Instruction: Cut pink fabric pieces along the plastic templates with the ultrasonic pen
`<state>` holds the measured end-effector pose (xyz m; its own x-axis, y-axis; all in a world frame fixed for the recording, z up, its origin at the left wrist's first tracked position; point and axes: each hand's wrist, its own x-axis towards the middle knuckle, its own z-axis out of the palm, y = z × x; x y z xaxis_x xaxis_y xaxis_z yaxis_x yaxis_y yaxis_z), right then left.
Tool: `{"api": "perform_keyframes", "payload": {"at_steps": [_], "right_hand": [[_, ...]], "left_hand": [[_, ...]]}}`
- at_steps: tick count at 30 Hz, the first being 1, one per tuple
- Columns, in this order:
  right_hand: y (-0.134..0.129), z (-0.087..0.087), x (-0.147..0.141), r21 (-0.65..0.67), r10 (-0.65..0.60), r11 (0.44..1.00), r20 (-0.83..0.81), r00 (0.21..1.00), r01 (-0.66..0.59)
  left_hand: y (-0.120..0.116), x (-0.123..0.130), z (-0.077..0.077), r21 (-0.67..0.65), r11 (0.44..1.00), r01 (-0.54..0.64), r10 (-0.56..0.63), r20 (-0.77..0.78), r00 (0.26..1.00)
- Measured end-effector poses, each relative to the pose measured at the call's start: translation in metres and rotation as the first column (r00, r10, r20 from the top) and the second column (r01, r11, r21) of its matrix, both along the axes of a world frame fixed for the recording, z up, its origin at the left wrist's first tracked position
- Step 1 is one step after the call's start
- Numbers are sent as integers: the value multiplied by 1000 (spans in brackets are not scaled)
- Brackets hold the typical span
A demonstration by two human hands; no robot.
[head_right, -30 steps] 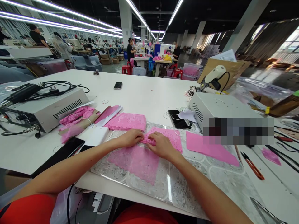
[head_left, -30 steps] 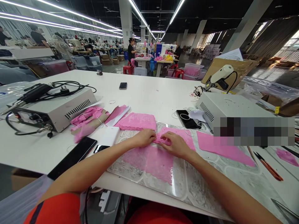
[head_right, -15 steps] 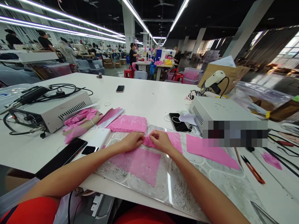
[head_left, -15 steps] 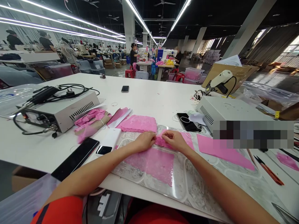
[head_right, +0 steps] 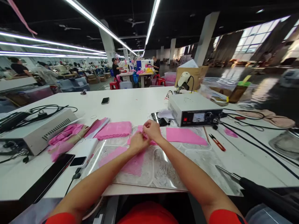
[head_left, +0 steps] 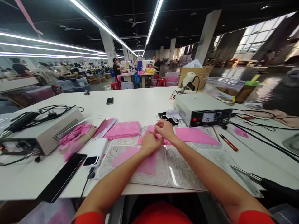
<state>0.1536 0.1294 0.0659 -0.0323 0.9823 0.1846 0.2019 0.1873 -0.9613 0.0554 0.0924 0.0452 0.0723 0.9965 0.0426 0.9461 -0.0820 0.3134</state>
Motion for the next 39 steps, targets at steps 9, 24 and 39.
{"api": "perform_keyframes", "payload": {"at_steps": [9,24,39], "right_hand": [[-14,16,113,-27,-329,944,-178,928,329],[-157,-47,199,-188,-365,837,506,781,513],[-75,-32,193,0,-261,948,579,773,320]], "left_hand": [[27,37,-9,203,969,144,-131,-76,988],[-59,9,-25,290,413,863,-851,-214,479],[63,76,-1,-39,711,702,-701,43,712]]}}
